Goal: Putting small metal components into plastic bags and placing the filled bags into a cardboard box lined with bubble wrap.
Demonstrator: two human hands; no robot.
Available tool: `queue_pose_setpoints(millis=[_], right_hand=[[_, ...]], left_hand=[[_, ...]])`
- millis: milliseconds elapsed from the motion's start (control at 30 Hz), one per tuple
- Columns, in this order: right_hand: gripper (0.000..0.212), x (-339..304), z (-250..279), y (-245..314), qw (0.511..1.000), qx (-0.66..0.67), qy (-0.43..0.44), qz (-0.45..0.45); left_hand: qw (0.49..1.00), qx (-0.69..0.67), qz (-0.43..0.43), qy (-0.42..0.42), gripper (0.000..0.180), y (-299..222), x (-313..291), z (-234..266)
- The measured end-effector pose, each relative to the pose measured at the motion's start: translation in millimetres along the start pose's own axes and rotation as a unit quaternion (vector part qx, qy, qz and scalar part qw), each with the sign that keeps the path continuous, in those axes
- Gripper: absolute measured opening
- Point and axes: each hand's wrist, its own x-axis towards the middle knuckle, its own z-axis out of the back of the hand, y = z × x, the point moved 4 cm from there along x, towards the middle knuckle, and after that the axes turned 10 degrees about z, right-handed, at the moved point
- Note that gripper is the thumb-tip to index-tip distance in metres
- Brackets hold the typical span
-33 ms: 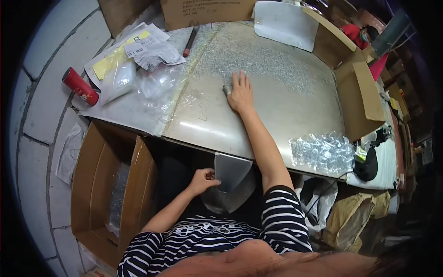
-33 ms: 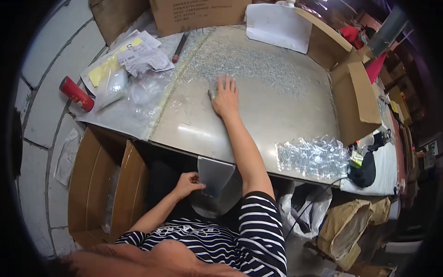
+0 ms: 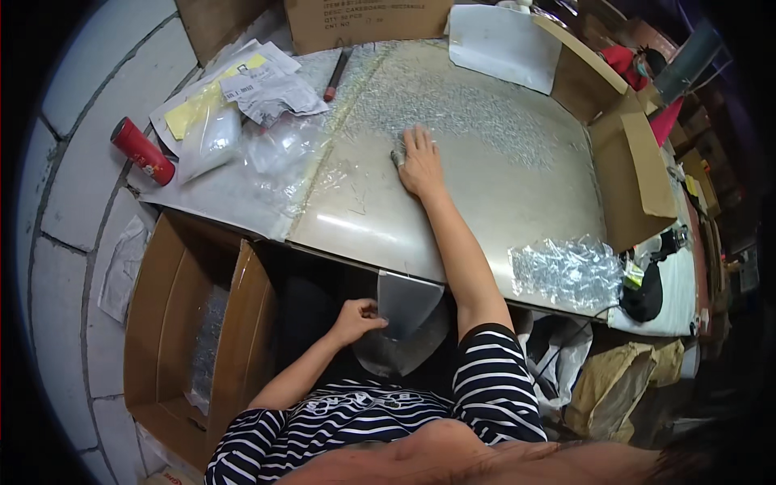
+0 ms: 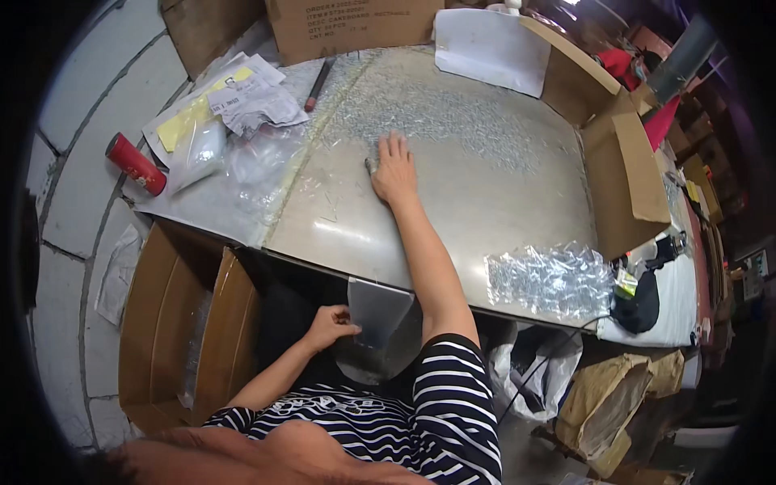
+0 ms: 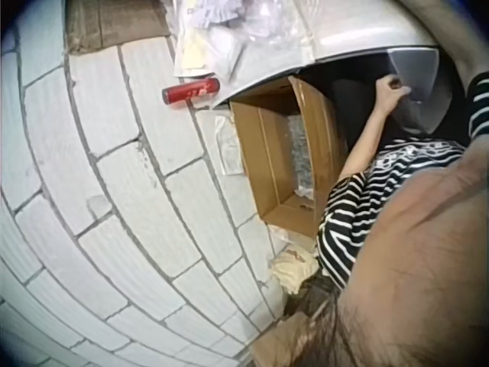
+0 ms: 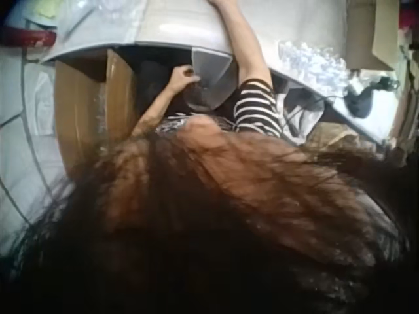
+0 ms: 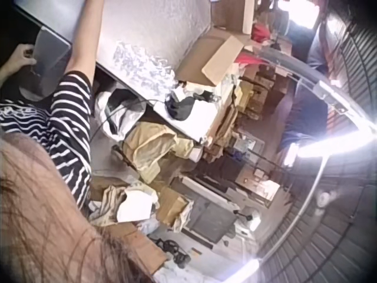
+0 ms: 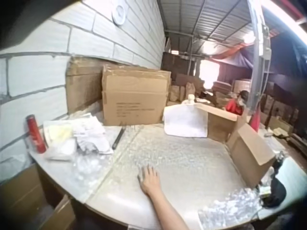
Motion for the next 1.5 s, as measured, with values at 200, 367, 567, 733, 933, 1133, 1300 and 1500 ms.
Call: queue_pose_setpoints(millis=[200, 367, 567, 733, 933, 1133, 1300, 1500], right_hand=[[0.045, -35.5, 59.9, 30.0, 0.978, 0.056, 0.2, 0.025], [0.046, -112.2, 94.4, -18.5, 0.966, 0.239, 0.015, -0.095], [0.059, -150.3, 61.7, 97.0, 0.995, -0.021, 0.091, 0.02], [0.056, -220.6, 123.6, 133.3, 0.991, 0.084, 0.106, -0.015], [0.038, -258.9, 182.8, 139.0, 0.985, 0.169, 0.045, 0.004], [0.033, -296.7, 164.2, 128.4, 0.937, 0.324, 0.067, -0.109], [0.049, -304.7, 131.4, 145.8, 0.94, 0.318, 0.12, -0.031], [0.031, -301.8, 111.8, 140.6, 0.927, 0.329, 0.149, -0.097]], left_hand=[[0.999, 0.009, -0.035, -0.02, 0.024, 7.1, 1.3, 4.6], [0.995, -0.092, -0.015, 0.032, 0.019, 5.9, 7.1, -5.7], [0.922, -0.327, 0.101, 0.181, 0.043, 37.8, -12.1, -37.0], [0.854, -0.418, 0.128, 0.282, 0.07, 78.4, -6.9, -8.0], [0.839, -0.402, 0.186, 0.315, 0.072, 58.0, -12.0, -13.7], [0.934, -0.209, 0.097, 0.272, 0.058, 28.7, -33.3, -42.6], [0.959, -0.146, 0.121, 0.211, 0.049, 42.9, -32.7, -38.7], [0.964, -0.124, 0.149, 0.182, 0.038, 47.1, -35.1, -33.7]])
